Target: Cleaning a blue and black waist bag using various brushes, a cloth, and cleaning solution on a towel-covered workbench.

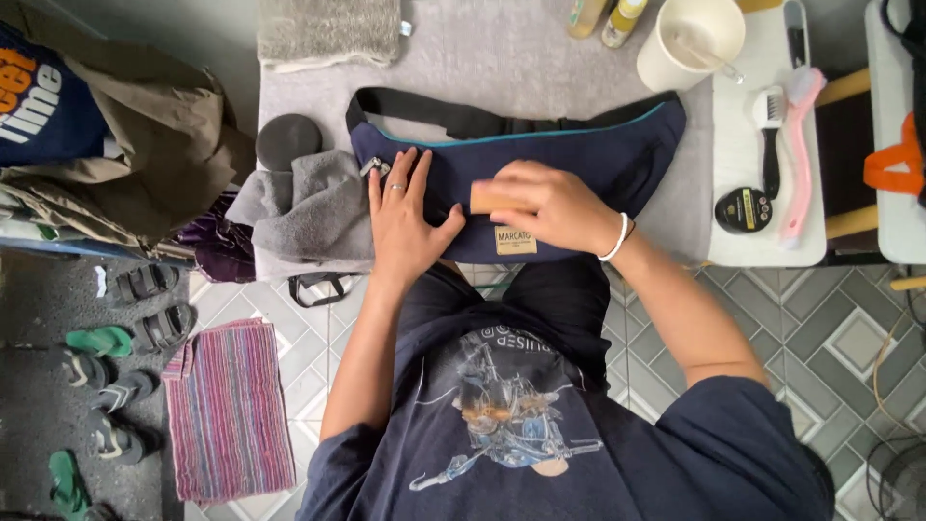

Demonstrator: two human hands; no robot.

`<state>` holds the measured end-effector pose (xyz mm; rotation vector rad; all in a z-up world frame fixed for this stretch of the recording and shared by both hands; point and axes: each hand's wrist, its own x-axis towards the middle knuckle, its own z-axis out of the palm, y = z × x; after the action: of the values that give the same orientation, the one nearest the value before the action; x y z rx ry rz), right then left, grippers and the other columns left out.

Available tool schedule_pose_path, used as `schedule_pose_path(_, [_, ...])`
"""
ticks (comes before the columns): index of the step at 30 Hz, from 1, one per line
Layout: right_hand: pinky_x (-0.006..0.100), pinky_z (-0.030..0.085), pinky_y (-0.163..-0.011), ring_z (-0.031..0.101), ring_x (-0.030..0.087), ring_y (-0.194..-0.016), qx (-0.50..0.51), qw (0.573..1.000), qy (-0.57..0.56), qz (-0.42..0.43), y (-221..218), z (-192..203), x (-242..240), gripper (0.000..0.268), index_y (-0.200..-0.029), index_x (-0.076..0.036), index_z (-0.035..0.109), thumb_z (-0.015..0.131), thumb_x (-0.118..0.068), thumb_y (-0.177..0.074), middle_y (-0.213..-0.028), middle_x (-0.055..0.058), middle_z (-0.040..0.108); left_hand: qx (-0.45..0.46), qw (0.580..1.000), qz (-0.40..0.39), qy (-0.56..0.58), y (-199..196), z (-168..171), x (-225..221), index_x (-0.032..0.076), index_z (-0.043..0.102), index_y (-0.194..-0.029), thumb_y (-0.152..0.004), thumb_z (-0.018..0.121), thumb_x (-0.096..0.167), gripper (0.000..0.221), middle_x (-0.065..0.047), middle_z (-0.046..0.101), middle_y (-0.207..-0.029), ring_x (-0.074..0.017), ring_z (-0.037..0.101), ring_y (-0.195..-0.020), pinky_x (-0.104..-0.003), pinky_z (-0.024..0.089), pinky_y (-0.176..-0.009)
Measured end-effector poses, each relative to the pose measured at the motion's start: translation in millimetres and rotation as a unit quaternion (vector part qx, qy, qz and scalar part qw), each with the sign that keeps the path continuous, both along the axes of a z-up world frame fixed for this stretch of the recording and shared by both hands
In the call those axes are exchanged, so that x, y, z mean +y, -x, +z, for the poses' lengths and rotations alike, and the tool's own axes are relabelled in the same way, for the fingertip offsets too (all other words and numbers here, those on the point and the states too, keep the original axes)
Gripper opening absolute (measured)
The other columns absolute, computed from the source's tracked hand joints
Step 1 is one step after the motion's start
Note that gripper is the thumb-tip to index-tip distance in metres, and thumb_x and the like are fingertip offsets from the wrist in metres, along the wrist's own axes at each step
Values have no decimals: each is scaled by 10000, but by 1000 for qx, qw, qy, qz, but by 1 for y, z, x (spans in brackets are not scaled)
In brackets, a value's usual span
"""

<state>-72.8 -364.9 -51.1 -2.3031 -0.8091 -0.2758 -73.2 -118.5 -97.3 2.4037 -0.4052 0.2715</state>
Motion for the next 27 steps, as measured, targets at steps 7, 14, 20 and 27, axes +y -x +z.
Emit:
schedule_pose_path(7, [382,552,-931,659,262,-1117,-91,986,75,-114,-29,-29,-59,291,-1251,-143,736,764,-273,-992,-1168,49,672,5,1000,-4,0,-2,1,1,57,566,-1483,-853,761,396,741,-190,493,-1537,-379,393,-1494,-543,44,-1253])
schedule_pose_path(14, [372,570,-866,695,281,-1035,-45,995,62,-58,8,-13,-42,270,-1182,-140,744,780,-263,-945,-1113,43,699,5,1000,-20,-1,-2,4,2,48,568,-1480,-864,767,384,729,-199,483,-1541,-391,389,-1493,-550,36,-1249])
schedule_pose_path(20, [426,526,-618,590,335,-909,-150,946,128,-259,12,8,-75,290,-1228,-12,694,780,-18,-951,-1075,138,624,-19,999,-14,-45,-1,10,0,72,513,-1498,-886,701,403,721,-158,474,-1564,-336,394,-1494,-570,131,-1259])
schedule_pose_path(27, [425,533,-748,607,306,-955,-82,973,71,-204,39,-5,-41,410,-1344,-106,671,749,-70,-943,-1068,100,610,-33,997,-4,-62,1,9,-3,52,532,-1476,-878,690,387,703,-171,491,-1551,-327,400,-1486,-563,151,-1252])
